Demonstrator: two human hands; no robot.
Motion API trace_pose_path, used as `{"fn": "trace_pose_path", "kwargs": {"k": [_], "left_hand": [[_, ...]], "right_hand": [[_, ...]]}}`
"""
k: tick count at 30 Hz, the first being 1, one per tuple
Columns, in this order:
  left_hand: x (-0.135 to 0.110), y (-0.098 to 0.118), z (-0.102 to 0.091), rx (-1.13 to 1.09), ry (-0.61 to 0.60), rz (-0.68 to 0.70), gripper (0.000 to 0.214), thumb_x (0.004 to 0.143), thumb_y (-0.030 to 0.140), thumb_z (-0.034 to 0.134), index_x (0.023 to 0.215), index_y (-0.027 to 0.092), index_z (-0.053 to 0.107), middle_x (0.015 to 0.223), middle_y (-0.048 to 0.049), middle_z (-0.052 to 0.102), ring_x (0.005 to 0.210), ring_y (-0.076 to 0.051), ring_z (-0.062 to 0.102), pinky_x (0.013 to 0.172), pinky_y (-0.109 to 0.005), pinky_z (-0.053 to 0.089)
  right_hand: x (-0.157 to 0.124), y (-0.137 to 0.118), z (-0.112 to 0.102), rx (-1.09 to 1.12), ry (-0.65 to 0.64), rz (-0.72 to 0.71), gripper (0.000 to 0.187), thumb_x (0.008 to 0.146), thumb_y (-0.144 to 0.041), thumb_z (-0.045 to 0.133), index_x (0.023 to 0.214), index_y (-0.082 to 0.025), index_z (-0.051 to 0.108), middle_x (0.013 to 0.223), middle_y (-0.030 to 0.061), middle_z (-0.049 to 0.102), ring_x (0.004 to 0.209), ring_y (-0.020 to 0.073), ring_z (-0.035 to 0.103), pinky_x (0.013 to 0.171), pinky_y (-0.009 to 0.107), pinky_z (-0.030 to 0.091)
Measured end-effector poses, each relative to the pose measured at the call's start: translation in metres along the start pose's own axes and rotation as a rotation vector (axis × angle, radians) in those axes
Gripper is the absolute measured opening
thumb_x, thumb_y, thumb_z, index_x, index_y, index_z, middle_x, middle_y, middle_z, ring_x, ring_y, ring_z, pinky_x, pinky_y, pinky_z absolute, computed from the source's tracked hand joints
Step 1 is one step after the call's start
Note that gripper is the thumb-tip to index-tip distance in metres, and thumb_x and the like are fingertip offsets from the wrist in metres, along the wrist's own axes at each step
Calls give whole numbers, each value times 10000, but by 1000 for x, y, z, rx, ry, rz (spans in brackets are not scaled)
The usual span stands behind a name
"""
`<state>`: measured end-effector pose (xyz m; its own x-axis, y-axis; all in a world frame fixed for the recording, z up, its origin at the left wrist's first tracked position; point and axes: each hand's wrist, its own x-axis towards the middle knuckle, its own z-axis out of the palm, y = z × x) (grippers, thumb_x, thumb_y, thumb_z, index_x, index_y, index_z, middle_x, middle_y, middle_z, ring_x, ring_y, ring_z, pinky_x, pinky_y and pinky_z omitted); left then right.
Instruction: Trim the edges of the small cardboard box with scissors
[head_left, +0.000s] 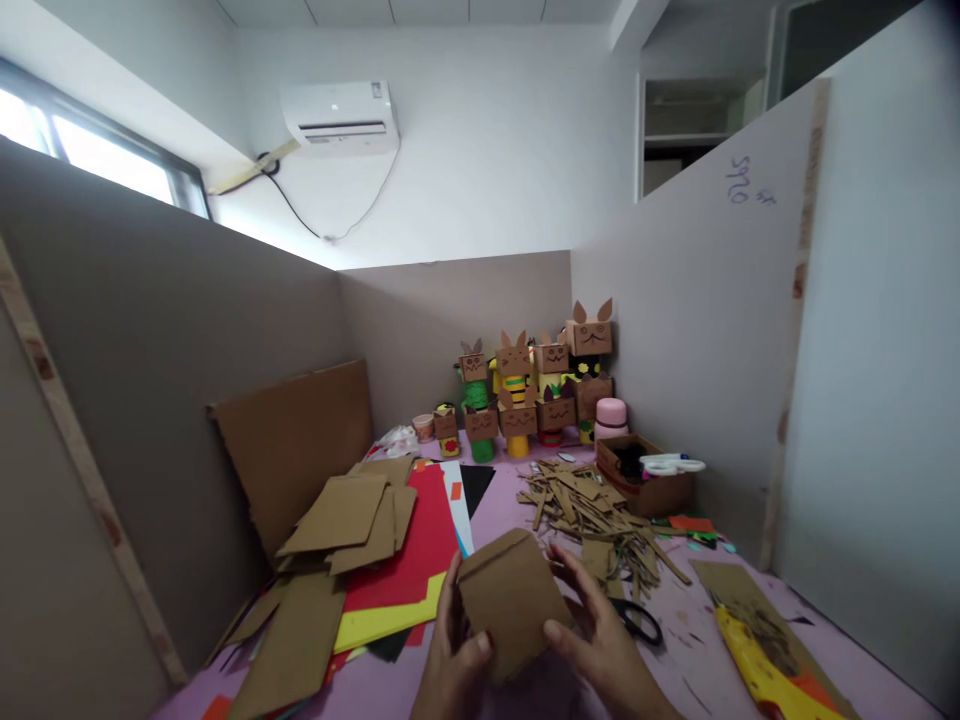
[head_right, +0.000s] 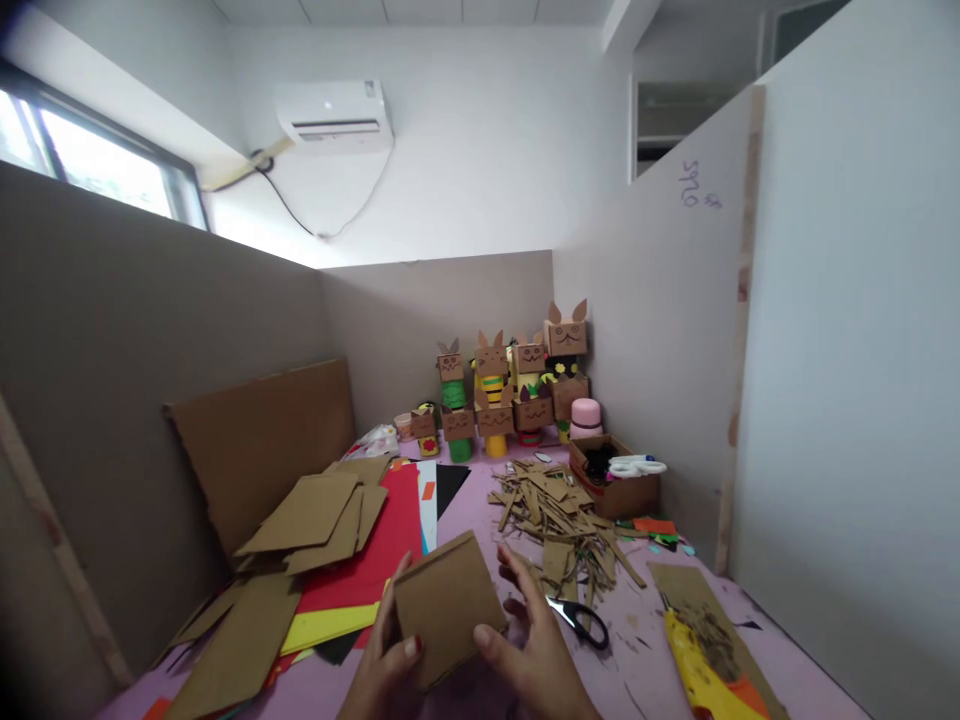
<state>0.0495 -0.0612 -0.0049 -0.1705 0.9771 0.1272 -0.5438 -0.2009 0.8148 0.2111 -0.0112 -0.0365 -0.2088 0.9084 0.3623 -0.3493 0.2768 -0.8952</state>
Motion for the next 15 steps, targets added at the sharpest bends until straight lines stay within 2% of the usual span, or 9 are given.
{"fn": "trace_pose_path", "kwargs": {"k": [3, 5, 8, 11, 13, 15], "left_hand": [[-2, 1, 0, -113, -58, -105, 1047, 520, 335, 814, 1415, 328, 271, 1340, -110, 552, 1252, -375, 456, 1010, -454, 370], [-4, 2, 1, -107, -66, -102, 1052, 535, 319, 811, 1425, 320, 250, 1321, -110, 571, 1241, -365, 473, 1011, -446, 372], [-6, 3, 3, 40, -55, -28, 1079, 568, 326, 820, 1447, 282, 195, 1298, -143, 587, 1185, -367, 529, 992, -454, 394], [-7, 7, 4, 180, -27, 23, 1065, 607, 363, 808, 1455, 262, 172, 1299, -167, 582, 1124, -365, 577, 954, -476, 432], [-7, 11, 2, 197, -12, 26, 1025, 625, 389, 791, 1451, 257, 199, 1298, -165, 586, 1115, -357, 585, 948, -476, 442], [-5, 14, -2, 206, 0, 20, 995, 611, 427, 794, 1435, 252, 265, 1280, -158, 604, 1123, -353, 581, 954, -465, 441]], "right_hand": [[-1, -4, 6, 290, -99, 147, 988, 570, -603, 780, 1399, -248, 377, 1390, 132, 478, 1254, 340, 456, 998, 443, 379], [-3, -6, 10, 386, -170, 174, 1049, 550, -569, 800, 1423, -230, 329, 1357, 140, 515, 1232, 353, 479, 999, 465, 376], [-6, -5, 14, 275, -161, 129, 1092, 540, -537, 821, 1443, -228, 289, 1374, 140, 499, 1296, 354, 400, 1017, 460, 365], [-9, 1, 14, 112, -143, 89, 1140, 541, -579, 809, 1466, -234, 238, 1450, 137, 404, 1348, 333, 322, 1051, 438, 332], [-9, 3, 13, 75, -163, 78, 1161, 539, -623, 789, 1473, -233, 220, 1471, 136, 370, 1360, 330, 300, 1069, 440, 305], [-7, 2, 10, 55, -168, 59, 1132, 537, -677, 757, 1460, -237, 269, 1473, 127, 373, 1377, 327, 264, 1090, 439, 269]]}}
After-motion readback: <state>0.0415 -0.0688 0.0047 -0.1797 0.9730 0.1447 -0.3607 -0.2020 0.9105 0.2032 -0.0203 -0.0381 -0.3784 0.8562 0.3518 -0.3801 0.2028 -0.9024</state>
